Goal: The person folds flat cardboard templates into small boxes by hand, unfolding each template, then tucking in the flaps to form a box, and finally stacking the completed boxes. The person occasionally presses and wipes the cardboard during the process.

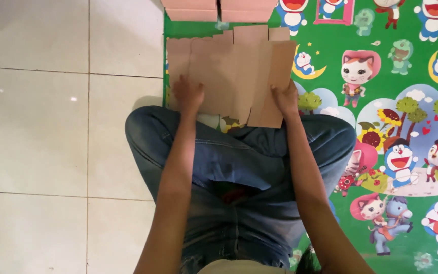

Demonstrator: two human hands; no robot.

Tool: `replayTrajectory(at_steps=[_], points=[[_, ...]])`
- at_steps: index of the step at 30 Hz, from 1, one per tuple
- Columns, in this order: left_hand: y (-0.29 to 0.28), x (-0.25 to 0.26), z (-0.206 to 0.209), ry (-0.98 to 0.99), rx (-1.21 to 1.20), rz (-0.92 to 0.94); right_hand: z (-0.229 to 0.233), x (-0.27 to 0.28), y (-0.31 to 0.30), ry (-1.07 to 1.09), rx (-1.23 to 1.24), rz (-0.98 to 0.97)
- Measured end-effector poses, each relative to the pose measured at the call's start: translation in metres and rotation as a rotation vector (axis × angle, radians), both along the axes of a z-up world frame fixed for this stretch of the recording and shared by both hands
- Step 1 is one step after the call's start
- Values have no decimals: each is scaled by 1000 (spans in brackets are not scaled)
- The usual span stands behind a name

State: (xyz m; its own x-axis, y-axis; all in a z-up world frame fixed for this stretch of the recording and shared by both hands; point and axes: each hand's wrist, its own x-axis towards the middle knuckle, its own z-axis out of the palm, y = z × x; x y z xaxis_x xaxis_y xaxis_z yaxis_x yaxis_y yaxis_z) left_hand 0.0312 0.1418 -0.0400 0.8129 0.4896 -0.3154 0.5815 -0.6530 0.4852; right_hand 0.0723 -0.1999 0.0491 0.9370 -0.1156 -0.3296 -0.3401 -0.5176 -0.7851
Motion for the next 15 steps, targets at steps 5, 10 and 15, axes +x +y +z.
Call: replayTrajectory(at_steps=[5, 10, 15], points=[[14, 14, -35, -258, -158, 200, 4, 2, 3, 62, -10, 2], [-8, -8, 34, -298, 6, 94, 15, -2, 8, 28, -1, 13], [-28, -11, 48, -297, 398, -125, 14, -4, 9, -30, -10, 19]])
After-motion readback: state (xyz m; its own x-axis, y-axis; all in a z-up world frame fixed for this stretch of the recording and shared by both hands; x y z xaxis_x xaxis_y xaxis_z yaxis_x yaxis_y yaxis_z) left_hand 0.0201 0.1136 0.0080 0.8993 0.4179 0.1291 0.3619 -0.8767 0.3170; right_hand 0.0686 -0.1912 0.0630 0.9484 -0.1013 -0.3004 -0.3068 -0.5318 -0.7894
